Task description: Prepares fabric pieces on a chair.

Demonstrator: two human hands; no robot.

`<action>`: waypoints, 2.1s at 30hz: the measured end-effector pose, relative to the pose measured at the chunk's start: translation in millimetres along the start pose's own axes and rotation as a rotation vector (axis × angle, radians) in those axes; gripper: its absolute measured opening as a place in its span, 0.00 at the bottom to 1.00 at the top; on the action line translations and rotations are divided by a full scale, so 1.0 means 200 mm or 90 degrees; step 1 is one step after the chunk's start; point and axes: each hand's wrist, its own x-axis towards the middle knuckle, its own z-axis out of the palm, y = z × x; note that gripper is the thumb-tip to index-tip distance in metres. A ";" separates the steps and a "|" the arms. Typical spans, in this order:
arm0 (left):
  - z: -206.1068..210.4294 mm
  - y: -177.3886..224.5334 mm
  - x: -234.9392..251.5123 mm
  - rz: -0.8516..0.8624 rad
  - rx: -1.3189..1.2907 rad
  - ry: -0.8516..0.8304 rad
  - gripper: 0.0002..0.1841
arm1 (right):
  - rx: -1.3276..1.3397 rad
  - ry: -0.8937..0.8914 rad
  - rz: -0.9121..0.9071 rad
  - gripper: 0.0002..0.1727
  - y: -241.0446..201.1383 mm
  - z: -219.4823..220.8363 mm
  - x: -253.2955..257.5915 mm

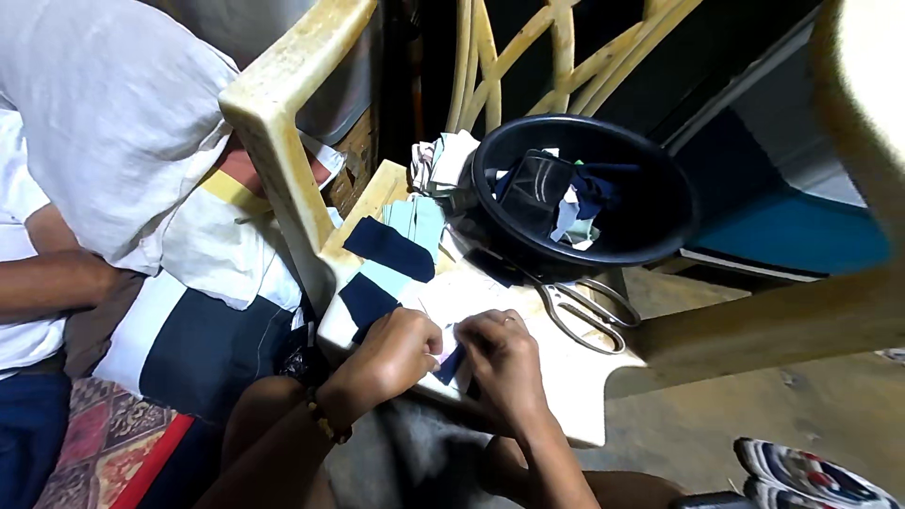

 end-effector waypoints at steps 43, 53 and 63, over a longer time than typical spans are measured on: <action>-0.27 -0.31 -0.10 -0.245 -0.037 0.259 0.09 | 0.018 -0.124 -0.020 0.26 -0.08 -0.01 -0.04; -0.21 -0.19 -0.06 -0.199 0.017 0.121 0.11 | 0.029 -0.128 -0.007 0.29 -0.11 -0.03 -0.03; -0.21 -0.19 -0.06 -0.176 0.003 0.139 0.15 | 0.053 -0.183 0.046 0.35 -0.12 -0.08 -0.02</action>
